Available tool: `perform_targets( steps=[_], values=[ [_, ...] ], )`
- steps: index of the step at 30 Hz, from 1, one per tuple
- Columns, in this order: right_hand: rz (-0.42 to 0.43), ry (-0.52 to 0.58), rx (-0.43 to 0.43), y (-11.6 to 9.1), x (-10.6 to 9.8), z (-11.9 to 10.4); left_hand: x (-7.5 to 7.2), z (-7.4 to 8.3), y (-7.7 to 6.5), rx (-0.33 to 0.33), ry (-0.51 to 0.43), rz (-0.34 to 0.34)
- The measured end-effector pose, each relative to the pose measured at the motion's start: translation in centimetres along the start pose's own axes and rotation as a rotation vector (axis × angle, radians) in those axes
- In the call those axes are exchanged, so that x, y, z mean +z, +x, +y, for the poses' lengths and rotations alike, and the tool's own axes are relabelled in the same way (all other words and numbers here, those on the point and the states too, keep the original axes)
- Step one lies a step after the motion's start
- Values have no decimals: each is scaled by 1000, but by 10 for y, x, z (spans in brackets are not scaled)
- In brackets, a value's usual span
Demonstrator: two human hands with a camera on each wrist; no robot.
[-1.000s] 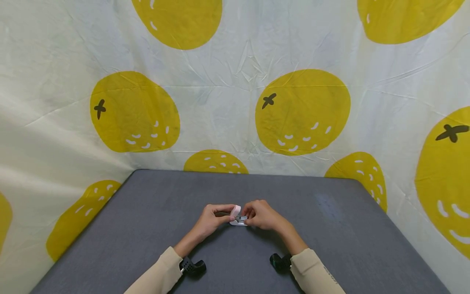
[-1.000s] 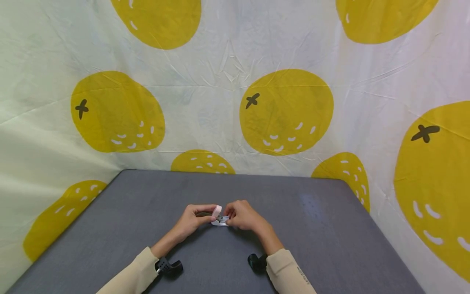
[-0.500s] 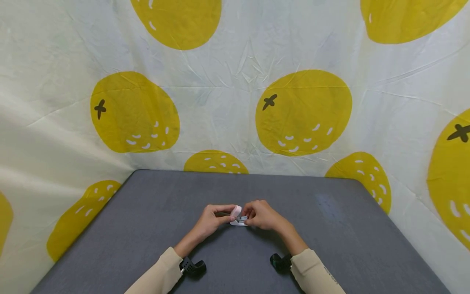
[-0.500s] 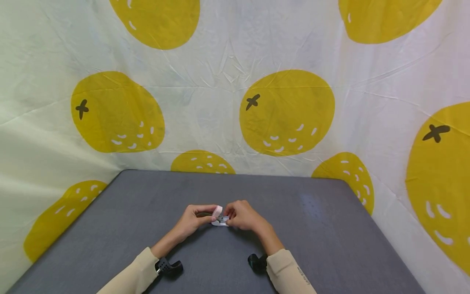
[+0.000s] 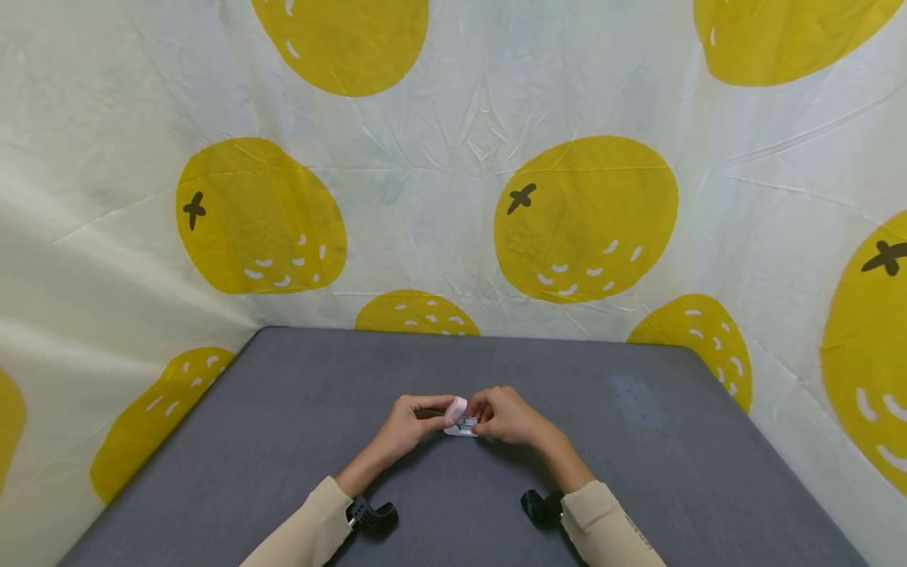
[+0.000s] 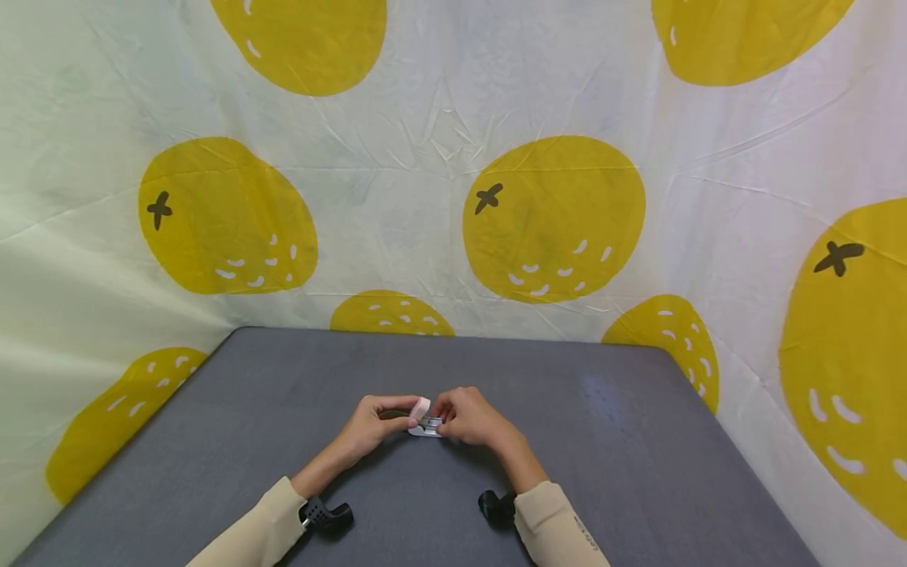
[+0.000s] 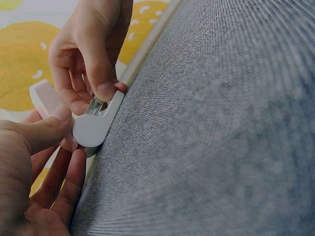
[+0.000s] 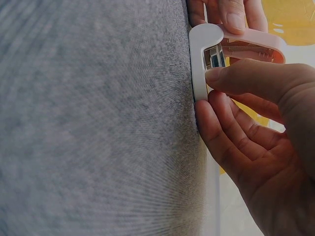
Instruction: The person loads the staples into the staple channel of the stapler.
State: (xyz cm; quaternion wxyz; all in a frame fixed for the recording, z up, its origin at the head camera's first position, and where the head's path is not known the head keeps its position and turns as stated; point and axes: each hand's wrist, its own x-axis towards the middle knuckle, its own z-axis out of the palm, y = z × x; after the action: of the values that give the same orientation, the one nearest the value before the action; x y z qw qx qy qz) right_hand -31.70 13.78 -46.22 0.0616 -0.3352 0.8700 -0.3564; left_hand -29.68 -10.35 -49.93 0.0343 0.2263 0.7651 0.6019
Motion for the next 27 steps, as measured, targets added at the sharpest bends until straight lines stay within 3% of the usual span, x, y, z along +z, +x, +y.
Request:
perform_targets(
  steps=[27],
  values=[
    [2, -11, -10, 1, 0, 0, -1, -1, 0, 10, 6, -12]
  ],
)
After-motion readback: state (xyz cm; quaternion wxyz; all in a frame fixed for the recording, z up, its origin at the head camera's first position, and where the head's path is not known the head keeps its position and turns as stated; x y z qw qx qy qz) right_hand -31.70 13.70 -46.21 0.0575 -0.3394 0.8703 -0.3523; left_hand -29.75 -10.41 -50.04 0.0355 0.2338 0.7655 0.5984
